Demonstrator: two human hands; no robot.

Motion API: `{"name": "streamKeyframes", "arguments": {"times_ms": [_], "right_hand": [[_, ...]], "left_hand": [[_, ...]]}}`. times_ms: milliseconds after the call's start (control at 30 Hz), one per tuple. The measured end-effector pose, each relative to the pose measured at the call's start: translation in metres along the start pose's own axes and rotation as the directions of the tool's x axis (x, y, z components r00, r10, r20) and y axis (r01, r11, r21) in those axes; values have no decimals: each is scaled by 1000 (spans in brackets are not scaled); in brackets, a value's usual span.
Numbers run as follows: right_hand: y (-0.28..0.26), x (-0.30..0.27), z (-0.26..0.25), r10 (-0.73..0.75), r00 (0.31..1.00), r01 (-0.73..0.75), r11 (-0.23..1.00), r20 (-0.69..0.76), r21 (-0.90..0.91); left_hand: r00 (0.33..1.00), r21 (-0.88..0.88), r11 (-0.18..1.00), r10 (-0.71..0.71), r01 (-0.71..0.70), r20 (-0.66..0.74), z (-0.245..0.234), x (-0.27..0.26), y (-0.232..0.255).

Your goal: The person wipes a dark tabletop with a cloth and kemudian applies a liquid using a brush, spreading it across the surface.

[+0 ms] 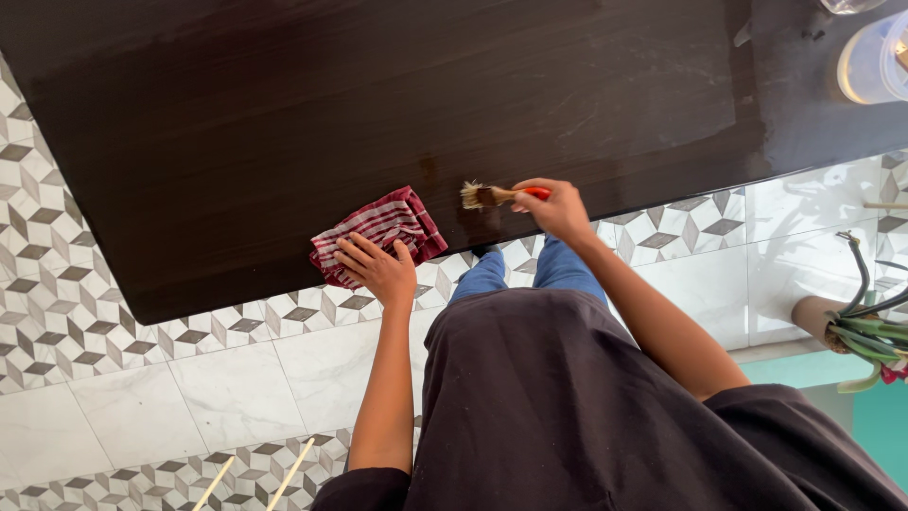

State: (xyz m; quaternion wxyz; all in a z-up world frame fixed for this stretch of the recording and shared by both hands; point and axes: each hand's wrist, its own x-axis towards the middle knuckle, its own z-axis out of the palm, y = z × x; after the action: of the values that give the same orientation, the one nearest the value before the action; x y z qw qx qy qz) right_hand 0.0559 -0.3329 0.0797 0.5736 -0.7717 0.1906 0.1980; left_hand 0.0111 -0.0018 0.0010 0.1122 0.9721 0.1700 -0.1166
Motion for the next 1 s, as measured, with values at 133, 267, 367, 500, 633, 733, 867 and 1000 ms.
{"name": "streamKeyframes", "arguments": {"times_ms": [133, 267, 367, 500, 633, 733, 867, 1000], "right_hand": [[-20, -6, 34, -45, 999, 45, 998, 8, -33], [-34, -14, 52, -29, 998, 35, 993, 60, -112], [-41, -13, 58, -58, 997, 59, 998, 47, -25], [-48, -14, 64, -38, 999, 38, 999, 11, -24], [-47, -14, 61, -33, 999, 32, 998, -19, -49], [-38, -14, 55, 8, 999, -9, 1000, -39, -14], [-25, -16, 44, -13, 996, 17, 998, -83, 54], [-20, -22, 30, 23, 992, -17, 998, -120, 57]], "left_hand": [[1000, 21, 1000, 14, -14, 20, -12, 9, -9], [995, 46, 999, -24, 20, 94, -25, 29, -17], [994, 111, 993, -48, 37, 94, -21, 37, -17], [999, 133, 990, 47, -48, 12, -5, 31, -2], [992, -10, 999, 52, -51, 118, -12, 15, 9], [990, 0, 998, 64, -65, 128, -19, 16, 9], [991, 16, 998, 66, -68, 115, -18, 14, 12], [993, 47, 997, 54, -59, 101, -12, 16, 14]]}}
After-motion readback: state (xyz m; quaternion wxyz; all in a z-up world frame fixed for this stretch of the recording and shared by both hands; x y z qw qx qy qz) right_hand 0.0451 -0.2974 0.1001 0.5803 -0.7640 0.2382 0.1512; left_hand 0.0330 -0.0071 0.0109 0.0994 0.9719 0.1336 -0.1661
